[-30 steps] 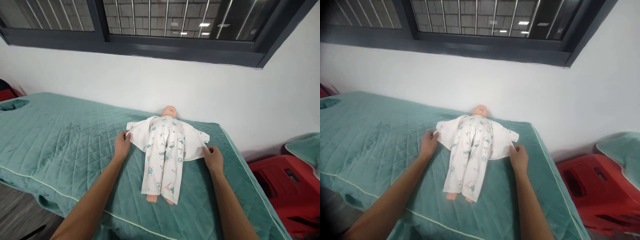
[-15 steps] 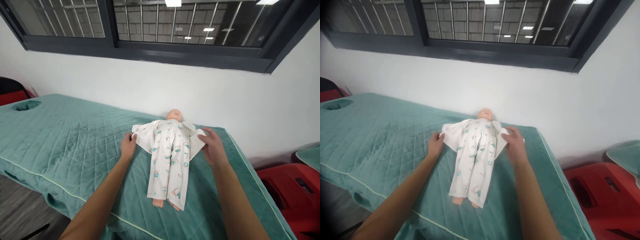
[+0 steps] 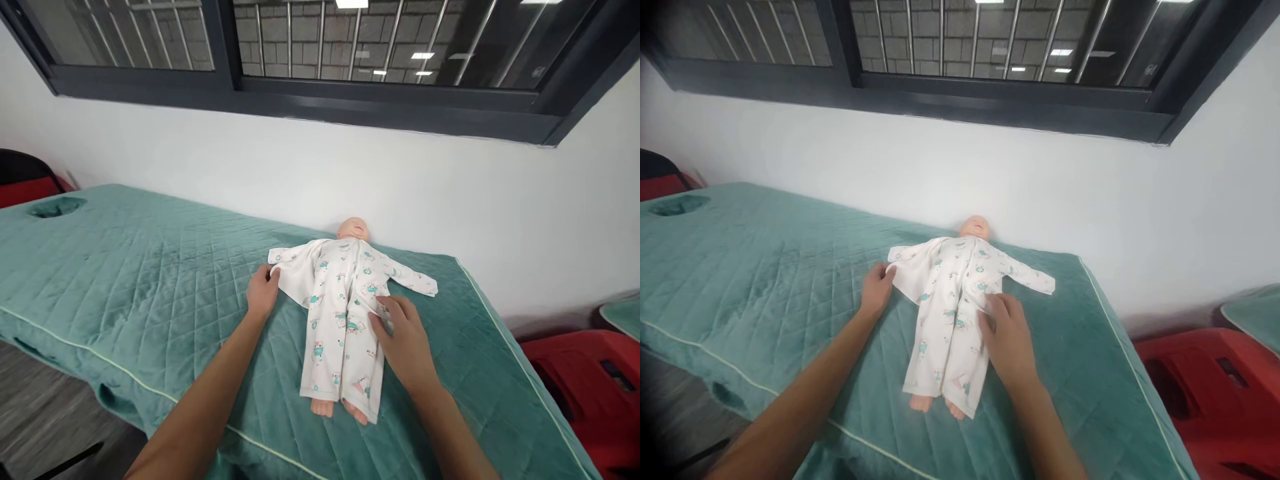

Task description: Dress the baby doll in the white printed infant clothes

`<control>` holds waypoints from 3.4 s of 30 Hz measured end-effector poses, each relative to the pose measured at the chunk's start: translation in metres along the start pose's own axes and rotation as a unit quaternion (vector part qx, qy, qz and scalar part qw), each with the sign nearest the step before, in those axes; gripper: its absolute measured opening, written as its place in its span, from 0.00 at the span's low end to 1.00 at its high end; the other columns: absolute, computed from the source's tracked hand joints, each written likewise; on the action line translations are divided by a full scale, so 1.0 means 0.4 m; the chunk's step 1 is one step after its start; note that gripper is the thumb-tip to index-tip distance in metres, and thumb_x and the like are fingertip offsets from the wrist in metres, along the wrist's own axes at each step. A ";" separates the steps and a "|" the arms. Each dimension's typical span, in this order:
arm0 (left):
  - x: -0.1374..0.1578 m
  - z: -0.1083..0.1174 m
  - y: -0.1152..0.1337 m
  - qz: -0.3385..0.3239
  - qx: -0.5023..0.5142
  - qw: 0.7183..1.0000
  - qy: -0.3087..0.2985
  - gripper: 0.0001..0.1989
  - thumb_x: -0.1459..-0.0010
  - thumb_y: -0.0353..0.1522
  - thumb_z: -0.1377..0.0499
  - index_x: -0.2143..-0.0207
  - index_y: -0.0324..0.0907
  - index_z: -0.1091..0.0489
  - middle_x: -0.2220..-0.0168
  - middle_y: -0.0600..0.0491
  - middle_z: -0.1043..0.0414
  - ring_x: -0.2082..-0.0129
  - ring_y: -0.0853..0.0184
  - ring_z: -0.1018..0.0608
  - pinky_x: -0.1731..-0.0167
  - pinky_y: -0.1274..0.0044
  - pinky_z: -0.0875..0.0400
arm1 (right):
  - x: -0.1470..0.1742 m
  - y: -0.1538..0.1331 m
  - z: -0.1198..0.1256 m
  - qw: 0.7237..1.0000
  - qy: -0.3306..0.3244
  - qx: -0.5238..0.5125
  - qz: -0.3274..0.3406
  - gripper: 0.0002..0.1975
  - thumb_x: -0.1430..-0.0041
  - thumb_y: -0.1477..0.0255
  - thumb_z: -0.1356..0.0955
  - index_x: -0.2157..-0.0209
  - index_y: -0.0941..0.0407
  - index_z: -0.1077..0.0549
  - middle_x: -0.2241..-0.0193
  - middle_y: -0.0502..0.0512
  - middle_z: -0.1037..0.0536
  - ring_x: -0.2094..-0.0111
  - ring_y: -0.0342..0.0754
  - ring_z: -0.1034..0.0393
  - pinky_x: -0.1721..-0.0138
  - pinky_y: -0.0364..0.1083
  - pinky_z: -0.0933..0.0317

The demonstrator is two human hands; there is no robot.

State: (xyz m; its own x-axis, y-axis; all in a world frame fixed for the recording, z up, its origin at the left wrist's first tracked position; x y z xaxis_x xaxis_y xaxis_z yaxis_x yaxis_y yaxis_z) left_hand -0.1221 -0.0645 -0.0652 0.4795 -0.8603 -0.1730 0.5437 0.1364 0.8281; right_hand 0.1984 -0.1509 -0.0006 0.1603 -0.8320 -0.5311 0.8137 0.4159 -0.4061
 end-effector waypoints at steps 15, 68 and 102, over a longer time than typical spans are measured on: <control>0.026 0.013 0.116 -0.022 0.109 0.994 0.006 0.19 0.37 0.44 0.50 0.65 0.41 0.27 0.66 0.50 0.23 0.64 0.61 0.24 0.65 0.75 0.33 | -0.073 0.043 0.023 0.959 -0.006 -0.271 -0.085 0.07 0.37 0.65 0.33 0.64 0.52 0.25 0.67 0.52 0.24 0.64 0.49 0.30 0.60 0.48 0.37; -0.090 -0.279 0.435 -0.150 0.160 0.951 -0.220 0.07 0.41 0.33 0.43 0.69 0.42 0.26 0.67 0.54 0.22 0.66 0.67 0.23 0.63 0.76 0.34 | -0.389 0.151 -0.178 0.875 -0.025 -0.433 -0.215 0.14 0.44 0.59 0.30 0.59 0.51 0.19 0.64 0.53 0.17 0.57 0.53 0.24 0.54 0.53 0.31; -0.098 -0.266 0.435 -0.166 0.134 0.942 -0.260 0.05 0.42 0.30 0.41 0.67 0.42 0.24 0.64 0.53 0.20 0.64 0.66 0.22 0.61 0.75 0.32 | -0.402 0.146 -0.176 0.944 -0.004 -0.259 -0.206 0.13 0.49 0.68 0.30 0.59 0.51 0.24 0.63 0.51 0.22 0.64 0.47 0.31 0.58 0.49 0.37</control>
State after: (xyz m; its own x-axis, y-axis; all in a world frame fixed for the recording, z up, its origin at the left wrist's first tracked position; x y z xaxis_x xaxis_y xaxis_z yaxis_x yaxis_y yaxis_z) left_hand 0.0270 0.0453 0.0288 -0.1266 -0.9675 -0.2187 0.3766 -0.2509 0.8918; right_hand 0.1811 0.0330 0.0088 -0.1047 -0.9642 -0.2436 0.4266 0.1777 -0.8868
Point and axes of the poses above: each hand's wrist, its own x-axis away from the middle knuckle, its own z-axis out of the back of the hand, y = z × x, the point moved 3 cm from there along -x, towards the middle knuckle
